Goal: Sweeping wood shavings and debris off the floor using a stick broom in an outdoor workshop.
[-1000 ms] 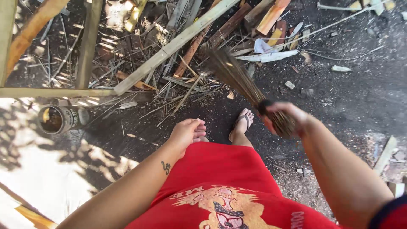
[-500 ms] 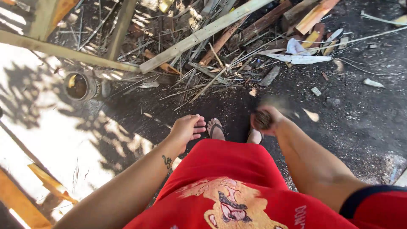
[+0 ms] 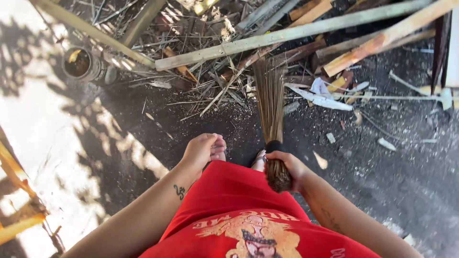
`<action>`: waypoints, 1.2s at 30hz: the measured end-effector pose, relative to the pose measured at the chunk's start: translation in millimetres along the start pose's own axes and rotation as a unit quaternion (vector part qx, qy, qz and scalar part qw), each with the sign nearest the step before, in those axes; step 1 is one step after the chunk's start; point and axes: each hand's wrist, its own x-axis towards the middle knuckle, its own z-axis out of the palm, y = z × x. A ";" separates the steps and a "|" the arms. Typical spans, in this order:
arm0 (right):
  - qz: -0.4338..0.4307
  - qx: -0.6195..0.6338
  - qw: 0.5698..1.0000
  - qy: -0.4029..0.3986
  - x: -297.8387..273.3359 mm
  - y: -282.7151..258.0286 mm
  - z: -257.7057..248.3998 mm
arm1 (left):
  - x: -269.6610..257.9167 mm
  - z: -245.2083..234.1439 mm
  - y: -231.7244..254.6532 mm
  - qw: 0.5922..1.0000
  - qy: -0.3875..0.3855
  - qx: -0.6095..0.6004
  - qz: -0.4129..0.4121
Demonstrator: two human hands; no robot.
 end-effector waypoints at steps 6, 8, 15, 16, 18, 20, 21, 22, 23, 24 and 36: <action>0.126 -0.102 0.984 -0.078 27.4 6.4 50.2 | -14.4 26.1 -34.2 0.981 0.108 -0.119 0.106; 0.185 -0.044 0.967 -0.170 54.1 30.4 70.6 | -23.4 29.8 -42.3 0.960 0.171 -0.160 0.151; 0.320 -0.033 0.918 -0.230 131.3 72.2 103.0 | -49.6 17.3 -62.9 0.947 0.262 -0.017 0.183; 0.267 -0.082 0.944 -0.174 137.4 48.4 88.2 | -52.8 13.0 -64.8 0.946 0.261 -0.023 0.190; 0.217 -0.139 0.959 -0.118 146.2 -10.9 46.7 | -60.5 1.6 -70.8 0.943 0.268 -0.038 0.195; 0.205 0.139 0.968 -0.032 134.1 -83.9 -15.0 | -65.4 -8.3 -76.7 0.957 0.225 -0.089 0.159; 0.205 0.129 0.970 -0.029 126.9 -98.1 -24.5 | -65.8 -17.0 -87.0 0.955 0.227 -0.099 0.161; 0.145 0.026 0.989 0.009 117.3 -116.1 -34.2 | -63.7 -25.0 -94.2 0.954 0.221 -0.117 0.163; 0.083 -0.078 0.992 0.048 107.2 -134.7 -42.8 | -61.4 -33.0 -100.9 0.953 0.215 -0.136 0.164; 0.081 -0.088 0.992 0.050 98.1 -125.5 -33.4 | -66.4 -37.7 -102.4 0.951 0.216 -0.144 0.167; 0.215 -0.148 0.953 -0.153 89.8 109.1 269.9 | -77.2 -177.9 -98.9 0.919 0.277 -0.210 0.185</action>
